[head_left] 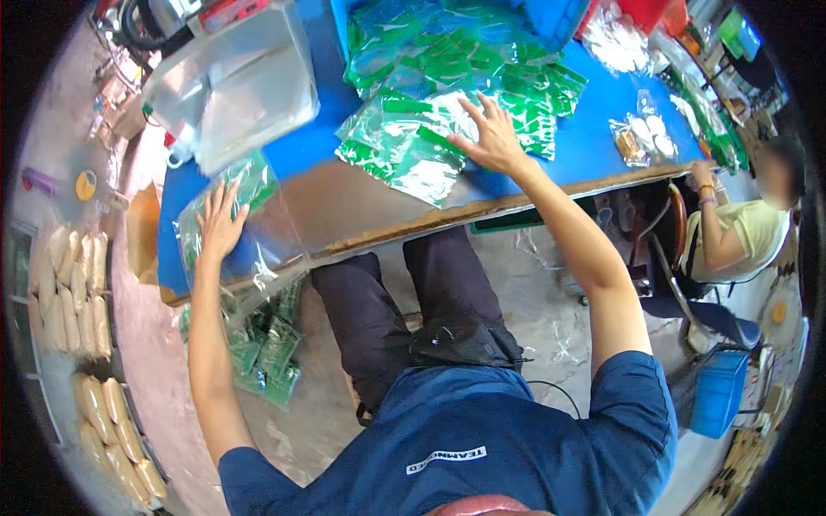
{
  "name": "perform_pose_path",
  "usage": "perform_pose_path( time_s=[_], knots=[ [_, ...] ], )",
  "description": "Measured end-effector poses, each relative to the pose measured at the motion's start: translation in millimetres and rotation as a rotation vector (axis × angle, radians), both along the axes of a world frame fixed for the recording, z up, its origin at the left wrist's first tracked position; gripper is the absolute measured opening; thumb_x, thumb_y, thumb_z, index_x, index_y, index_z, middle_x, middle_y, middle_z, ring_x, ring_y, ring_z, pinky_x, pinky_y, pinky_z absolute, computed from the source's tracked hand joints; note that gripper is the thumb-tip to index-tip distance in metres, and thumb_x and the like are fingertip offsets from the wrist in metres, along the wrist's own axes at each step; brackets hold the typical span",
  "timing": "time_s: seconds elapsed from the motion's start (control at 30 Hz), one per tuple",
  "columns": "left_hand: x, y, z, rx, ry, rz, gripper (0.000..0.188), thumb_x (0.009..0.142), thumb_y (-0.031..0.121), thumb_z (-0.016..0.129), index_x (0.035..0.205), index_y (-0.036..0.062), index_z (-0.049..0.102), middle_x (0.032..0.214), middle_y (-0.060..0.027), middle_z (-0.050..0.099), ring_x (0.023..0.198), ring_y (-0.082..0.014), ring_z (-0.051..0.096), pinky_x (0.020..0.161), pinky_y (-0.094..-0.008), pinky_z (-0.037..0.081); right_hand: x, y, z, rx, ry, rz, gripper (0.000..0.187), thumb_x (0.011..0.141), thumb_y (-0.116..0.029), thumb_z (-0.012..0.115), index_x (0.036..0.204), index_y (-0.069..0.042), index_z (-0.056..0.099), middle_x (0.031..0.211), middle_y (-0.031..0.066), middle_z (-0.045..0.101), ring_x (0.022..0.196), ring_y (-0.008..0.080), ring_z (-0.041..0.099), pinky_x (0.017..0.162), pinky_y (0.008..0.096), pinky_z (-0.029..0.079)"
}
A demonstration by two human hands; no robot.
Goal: Counting and placing green plastic bags into a larger clear bag.
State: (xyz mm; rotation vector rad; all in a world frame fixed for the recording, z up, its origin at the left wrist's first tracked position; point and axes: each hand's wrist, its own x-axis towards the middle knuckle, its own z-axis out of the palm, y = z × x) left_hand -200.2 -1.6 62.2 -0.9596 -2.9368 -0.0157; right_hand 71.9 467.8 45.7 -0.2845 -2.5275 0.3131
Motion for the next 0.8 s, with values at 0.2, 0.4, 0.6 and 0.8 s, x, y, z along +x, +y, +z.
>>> perform_pose_path(
  time_s=[0.2, 0.4, 0.6, 0.8],
  knots=[
    [198, 61, 6, 0.908, -0.428, -0.099, 0.016, 0.090, 0.014, 0.067, 0.100, 0.0012, 0.067, 0.094, -0.0105, 0.070, 0.088, -0.0200, 0.066, 0.081, -0.0330, 0.052, 2, -14, -15, 0.121, -0.263, -0.026, 0.075, 0.088, -0.065, 0.054, 0.150, -0.025, 0.039, 0.153, 0.0246, 0.031, 0.142, 0.0503, 0.023, 0.112, 0.0667, 0.016],
    [264, 98, -49, 1.335, -1.504, 0.379, 0.044, 0.101, 0.038, 0.056, 0.112, -0.0046, 0.064, 0.102, -0.0160, 0.071, 0.091, -0.0222, 0.070, 0.080, -0.0331, 0.056, 35, -118, 13, 0.220, -0.315, 0.261, 0.065, 0.094, -0.053, 0.052, 0.140, -0.007, 0.050, 0.145, 0.0189, 0.046, 0.141, 0.0398, 0.034, 0.115, 0.0586, 0.024],
    [244, 123, -74, 1.493, -1.172, 0.209, 0.030, 0.093, 0.019, 0.069, 0.114, -0.0021, 0.064, 0.106, -0.0098, 0.071, 0.096, -0.0202, 0.069, 0.090, -0.0366, 0.054, 16, -133, 8, -0.338, -0.158, 0.757, 0.051, 0.098, -0.041, 0.050, 0.133, -0.005, 0.054, 0.141, 0.0225, 0.049, 0.136, 0.0366, 0.042, 0.114, 0.0515, 0.029],
    [258, 106, -40, 1.872, -1.366, 0.527, 0.029, 0.089, 0.003, 0.068, 0.117, -0.0009, 0.061, 0.118, -0.0105, 0.066, 0.105, -0.0189, 0.064, 0.094, -0.0374, 0.052, 2, -118, 10, -0.005, -0.287, 0.661, 0.050, 0.094, -0.032, 0.058, 0.133, -0.002, 0.054, 0.140, 0.0224, 0.050, 0.133, 0.0399, 0.045, 0.112, 0.0484, 0.034]
  ],
)
